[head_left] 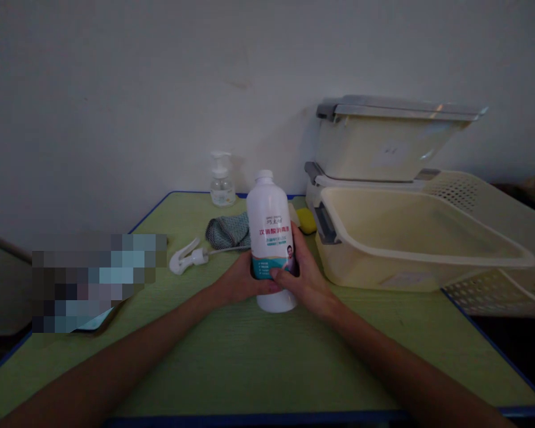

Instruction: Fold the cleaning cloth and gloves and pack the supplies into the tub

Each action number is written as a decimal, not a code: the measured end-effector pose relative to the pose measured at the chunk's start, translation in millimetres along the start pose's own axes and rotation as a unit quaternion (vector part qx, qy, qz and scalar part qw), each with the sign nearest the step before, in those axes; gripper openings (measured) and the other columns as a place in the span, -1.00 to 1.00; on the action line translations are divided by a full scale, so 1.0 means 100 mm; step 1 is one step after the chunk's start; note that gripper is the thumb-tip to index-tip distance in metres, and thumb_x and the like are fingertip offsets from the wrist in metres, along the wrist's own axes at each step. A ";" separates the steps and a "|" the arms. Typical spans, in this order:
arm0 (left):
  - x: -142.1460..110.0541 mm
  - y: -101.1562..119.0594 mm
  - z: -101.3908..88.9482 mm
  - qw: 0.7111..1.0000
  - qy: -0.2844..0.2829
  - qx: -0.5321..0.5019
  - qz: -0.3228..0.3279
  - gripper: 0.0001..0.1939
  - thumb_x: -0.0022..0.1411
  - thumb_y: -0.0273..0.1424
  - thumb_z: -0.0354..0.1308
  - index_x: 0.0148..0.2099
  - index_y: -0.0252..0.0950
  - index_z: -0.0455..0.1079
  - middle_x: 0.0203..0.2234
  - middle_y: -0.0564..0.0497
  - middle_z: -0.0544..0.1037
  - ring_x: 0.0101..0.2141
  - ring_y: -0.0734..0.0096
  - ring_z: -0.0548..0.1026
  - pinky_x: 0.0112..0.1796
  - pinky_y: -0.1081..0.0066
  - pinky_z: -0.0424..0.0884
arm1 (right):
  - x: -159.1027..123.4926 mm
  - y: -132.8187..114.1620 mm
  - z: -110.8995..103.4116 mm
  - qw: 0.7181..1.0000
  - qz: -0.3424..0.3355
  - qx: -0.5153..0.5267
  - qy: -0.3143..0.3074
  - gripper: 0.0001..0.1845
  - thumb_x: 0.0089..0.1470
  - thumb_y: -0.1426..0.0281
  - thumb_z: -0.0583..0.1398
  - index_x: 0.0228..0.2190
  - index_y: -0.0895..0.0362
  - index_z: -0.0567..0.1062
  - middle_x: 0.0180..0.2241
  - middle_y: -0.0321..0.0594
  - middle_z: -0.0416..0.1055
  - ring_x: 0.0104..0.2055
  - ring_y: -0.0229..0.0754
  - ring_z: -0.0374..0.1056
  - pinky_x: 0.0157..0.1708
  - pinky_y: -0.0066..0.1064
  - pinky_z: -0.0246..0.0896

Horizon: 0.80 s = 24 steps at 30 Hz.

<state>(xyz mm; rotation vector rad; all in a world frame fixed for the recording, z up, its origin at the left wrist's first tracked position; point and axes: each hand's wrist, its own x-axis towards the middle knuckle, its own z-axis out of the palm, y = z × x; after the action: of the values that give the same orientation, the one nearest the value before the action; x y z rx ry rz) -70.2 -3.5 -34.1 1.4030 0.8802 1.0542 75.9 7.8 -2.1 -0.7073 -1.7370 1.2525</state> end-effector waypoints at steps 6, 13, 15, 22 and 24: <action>0.03 -0.06 -0.03 1.000 -0.006 0.011 0.016 -0.41 -0.23 -0.15 0.36 -0.14 -0.33 0.38 -0.25 -0.07 0.57 -0.22 0.12 0.52 -0.16 0.12 0.44 | 0.01 0.02 -0.02 1.000 0.000 0.022 -0.020 -0.07 -0.24 0.35 0.19 0.15 0.11 -0.09 0.11 -0.08 0.09 0.14 -0.05 0.09 0.14 -0.17 -0.01; 0.01 -0.09 -0.08 0.985 -0.045 0.107 0.126 -0.51 0.00 -0.26 0.25 -0.03 -0.32 0.29 -0.14 -0.05 0.51 -0.12 0.16 0.48 -0.15 0.19 0.45 | 0.01 0.04 0.11 0.998 0.020 0.041 0.050 -0.01 -0.33 0.29 0.31 0.10 0.11 -0.03 -0.02 -0.08 0.23 -0.02 -0.07 0.25 -0.02 -0.18 0.22; -0.02 -0.08 -0.07 0.979 -0.049 0.138 0.140 -0.50 0.03 -0.26 0.23 0.00 -0.34 0.25 -0.12 -0.07 0.49 -0.10 0.17 0.47 -0.13 0.20 0.43 | 0.00 0.04 0.15 0.997 0.010 0.019 0.071 0.01 -0.37 0.28 0.34 0.08 0.10 -0.02 -0.02 -0.07 0.23 -0.01 -0.06 0.25 -0.02 -0.18 0.22; -0.01 -0.12 -0.06 0.967 -0.060 0.172 0.178 -0.37 -0.05 -0.21 0.30 0.04 -0.28 0.19 -0.10 -0.12 0.48 -0.10 0.17 0.49 -0.16 0.20 0.48 | -0.03 -0.07 0.11 0.983 -0.057 -0.165 0.057 -0.09 -0.28 0.45 0.24 0.13 0.08 0.03 0.00 -0.10 0.27 -0.01 -0.06 0.27 -0.04 -0.19 0.22; 0.02 -0.16 -0.10 0.963 -0.062 0.186 0.184 -0.43 -0.01 -0.25 0.27 0.03 -0.27 0.19 -0.10 -0.11 0.48 -0.09 0.17 0.48 -0.15 0.22 0.47 | -0.04 -0.10 0.09 0.968 -0.048 -0.241 0.044 -0.04 -0.28 0.42 0.25 0.17 0.09 -0.01 0.04 -0.05 0.25 0.02 -0.01 0.25 -0.04 -0.15 0.22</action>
<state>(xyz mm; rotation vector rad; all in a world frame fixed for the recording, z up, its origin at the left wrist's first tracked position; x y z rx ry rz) -78.2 3.4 -50.0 1.9844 0.7661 1.0944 70.0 -3.5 4.7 -0.9256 -1.9961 0.7210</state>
